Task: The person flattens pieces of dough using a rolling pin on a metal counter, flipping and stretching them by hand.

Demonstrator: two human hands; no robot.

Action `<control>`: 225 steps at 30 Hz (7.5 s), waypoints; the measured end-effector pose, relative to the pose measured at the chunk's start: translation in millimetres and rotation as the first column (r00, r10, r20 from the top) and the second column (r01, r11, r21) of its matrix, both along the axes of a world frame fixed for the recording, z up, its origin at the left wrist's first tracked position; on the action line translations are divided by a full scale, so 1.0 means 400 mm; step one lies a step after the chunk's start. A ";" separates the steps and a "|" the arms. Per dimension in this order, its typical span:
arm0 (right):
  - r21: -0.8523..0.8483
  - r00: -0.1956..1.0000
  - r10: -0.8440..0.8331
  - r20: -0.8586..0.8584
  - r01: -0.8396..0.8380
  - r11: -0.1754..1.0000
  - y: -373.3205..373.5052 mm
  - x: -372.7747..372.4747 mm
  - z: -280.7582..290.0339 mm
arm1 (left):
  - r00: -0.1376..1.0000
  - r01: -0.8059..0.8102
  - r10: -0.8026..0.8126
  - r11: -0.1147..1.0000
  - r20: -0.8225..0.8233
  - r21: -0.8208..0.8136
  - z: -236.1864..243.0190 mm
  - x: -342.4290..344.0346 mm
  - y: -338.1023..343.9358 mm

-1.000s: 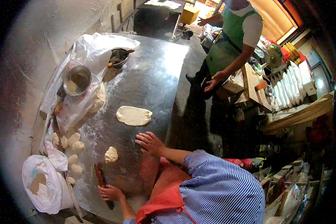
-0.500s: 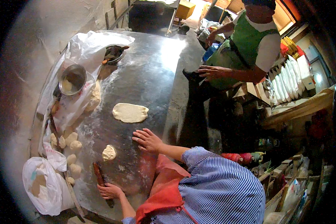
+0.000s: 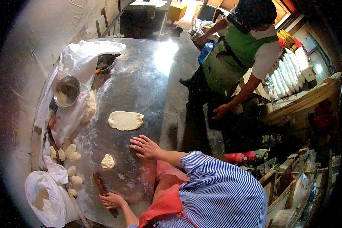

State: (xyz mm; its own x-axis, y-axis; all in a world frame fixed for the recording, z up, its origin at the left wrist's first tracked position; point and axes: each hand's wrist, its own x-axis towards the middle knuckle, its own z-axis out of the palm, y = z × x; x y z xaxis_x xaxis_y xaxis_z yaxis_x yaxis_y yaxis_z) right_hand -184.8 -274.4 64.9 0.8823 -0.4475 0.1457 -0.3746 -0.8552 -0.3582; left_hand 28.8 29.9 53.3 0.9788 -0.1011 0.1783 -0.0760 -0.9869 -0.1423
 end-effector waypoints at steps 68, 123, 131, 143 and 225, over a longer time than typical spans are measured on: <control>0.020 0.998 0.000 -0.070 0.002 1.000 0.002 0.004 0.000 | 0.992 0.057 -0.052 0.997 0.111 -0.042 -0.074 0.017 0.035; 0.033 0.997 -0.012 -0.071 0.015 0.999 0.006 -0.004 0.013 | 0.988 0.072 -0.066 0.997 0.139 -0.037 -0.066 0.009 0.030; 0.020 0.998 -0.003 -0.065 0.004 1.000 0.003 -0.003 0.008 | 0.992 0.058 -0.052 0.997 0.117 -0.049 -0.063 0.009 0.027; 0.029 0.998 -0.012 -0.059 0.013 0.999 0.004 -0.004 0.005 | 0.995 0.055 -0.053 0.998 0.089 -0.018 -0.071 0.011 0.033; -0.005 0.998 -0.009 -0.057 0.008 1.000 0.001 -0.003 -0.001 | 0.983 0.094 -0.088 0.995 0.164 -0.031 -0.061 0.009 0.022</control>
